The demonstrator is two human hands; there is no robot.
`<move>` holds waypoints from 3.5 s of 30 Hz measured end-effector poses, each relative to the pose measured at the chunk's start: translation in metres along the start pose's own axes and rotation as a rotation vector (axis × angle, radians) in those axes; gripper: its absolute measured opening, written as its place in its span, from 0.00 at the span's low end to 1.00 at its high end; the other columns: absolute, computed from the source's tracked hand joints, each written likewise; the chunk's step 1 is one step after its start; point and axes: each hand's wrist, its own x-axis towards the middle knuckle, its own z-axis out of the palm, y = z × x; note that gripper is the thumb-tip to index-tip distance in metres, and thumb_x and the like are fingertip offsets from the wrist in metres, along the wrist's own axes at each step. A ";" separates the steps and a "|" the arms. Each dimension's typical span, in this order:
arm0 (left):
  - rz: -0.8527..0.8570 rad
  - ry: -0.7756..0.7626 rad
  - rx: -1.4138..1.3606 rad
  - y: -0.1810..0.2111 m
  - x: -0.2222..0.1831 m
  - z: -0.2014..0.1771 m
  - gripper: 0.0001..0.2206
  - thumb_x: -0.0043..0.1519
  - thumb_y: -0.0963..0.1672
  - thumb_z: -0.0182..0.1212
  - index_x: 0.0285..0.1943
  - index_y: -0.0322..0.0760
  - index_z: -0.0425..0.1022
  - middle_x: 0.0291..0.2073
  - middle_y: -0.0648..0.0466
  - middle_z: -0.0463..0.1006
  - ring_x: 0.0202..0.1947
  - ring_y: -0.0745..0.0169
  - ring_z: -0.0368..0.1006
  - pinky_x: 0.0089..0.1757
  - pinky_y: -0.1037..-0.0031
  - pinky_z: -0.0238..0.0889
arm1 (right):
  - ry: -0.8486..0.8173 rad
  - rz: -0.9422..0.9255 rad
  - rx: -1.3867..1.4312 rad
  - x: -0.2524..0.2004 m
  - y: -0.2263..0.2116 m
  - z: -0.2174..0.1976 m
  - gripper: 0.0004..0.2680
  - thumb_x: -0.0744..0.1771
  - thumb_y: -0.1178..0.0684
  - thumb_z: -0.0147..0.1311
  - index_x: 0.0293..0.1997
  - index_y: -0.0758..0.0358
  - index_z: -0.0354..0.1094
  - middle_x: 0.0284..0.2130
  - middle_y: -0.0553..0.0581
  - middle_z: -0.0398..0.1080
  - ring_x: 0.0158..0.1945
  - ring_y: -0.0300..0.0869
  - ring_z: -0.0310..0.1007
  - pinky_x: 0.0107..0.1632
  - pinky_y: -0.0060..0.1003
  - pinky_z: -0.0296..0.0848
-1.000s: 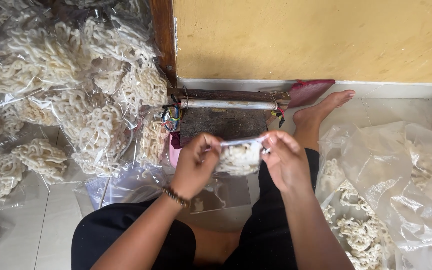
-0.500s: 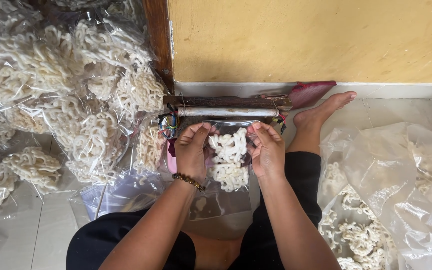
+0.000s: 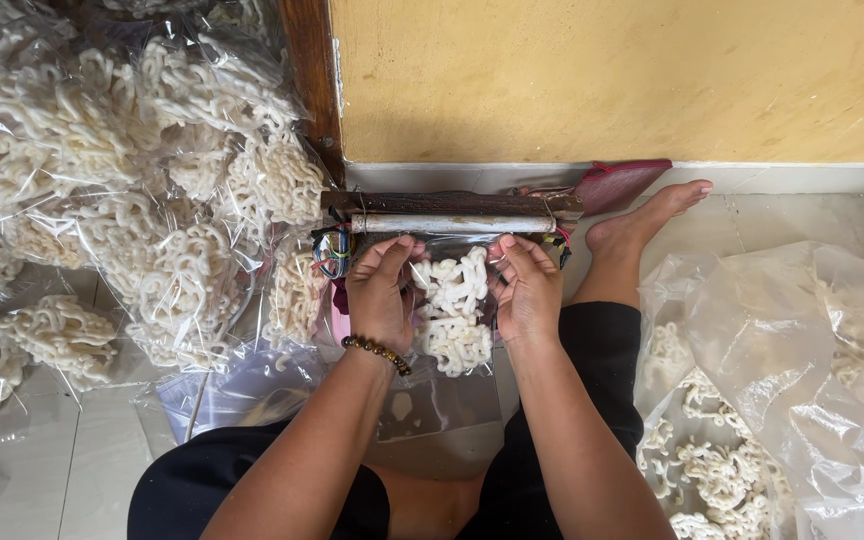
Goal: The person sits on the floor and packs white noodle blocks into clear plastic bags. They pick up portions of noodles, place them into bags, and set the filled bags aside.
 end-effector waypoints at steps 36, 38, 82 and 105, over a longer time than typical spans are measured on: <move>0.468 -0.204 -0.058 0.024 -0.180 -0.143 0.04 0.66 0.40 0.58 0.39 0.31 0.73 0.29 0.43 0.79 0.34 0.55 0.76 0.46 0.68 0.69 | -0.562 -0.275 -0.564 -0.241 -0.015 -0.119 0.17 0.69 0.38 0.45 0.49 0.66 0.64 0.43 0.58 0.72 0.49 0.42 0.74 0.53 0.38 0.72; 0.468 -0.194 -0.087 0.033 -0.193 -0.134 0.05 0.66 0.41 0.59 0.40 0.31 0.73 0.30 0.44 0.79 0.34 0.55 0.77 0.46 0.68 0.69 | -0.804 -0.117 -0.539 -0.266 -0.005 -0.115 0.31 0.67 0.24 0.46 0.62 0.67 0.55 0.53 0.59 0.68 0.56 0.41 0.71 0.54 0.39 0.72; 0.784 -0.013 2.287 -0.028 -0.133 -0.270 0.24 0.54 0.63 0.53 0.59 0.75 0.75 0.68 0.78 0.72 0.76 0.66 0.63 0.61 0.21 0.44 | -0.289 -0.313 -0.597 -0.184 -0.016 -0.211 0.11 0.68 0.54 0.55 0.55 0.62 0.73 0.57 0.58 0.73 0.52 0.46 0.81 0.55 0.35 0.77; -0.369 -0.461 2.245 -0.137 -0.008 -0.192 0.39 0.61 0.57 0.57 0.78 0.75 0.35 0.82 0.66 0.19 0.81 0.41 0.25 0.63 0.24 0.33 | 0.859 0.780 -1.204 -0.118 -0.049 -0.638 0.34 0.69 0.21 0.21 0.76 0.56 0.47 0.73 0.66 0.52 0.75 0.63 0.49 0.72 0.62 0.40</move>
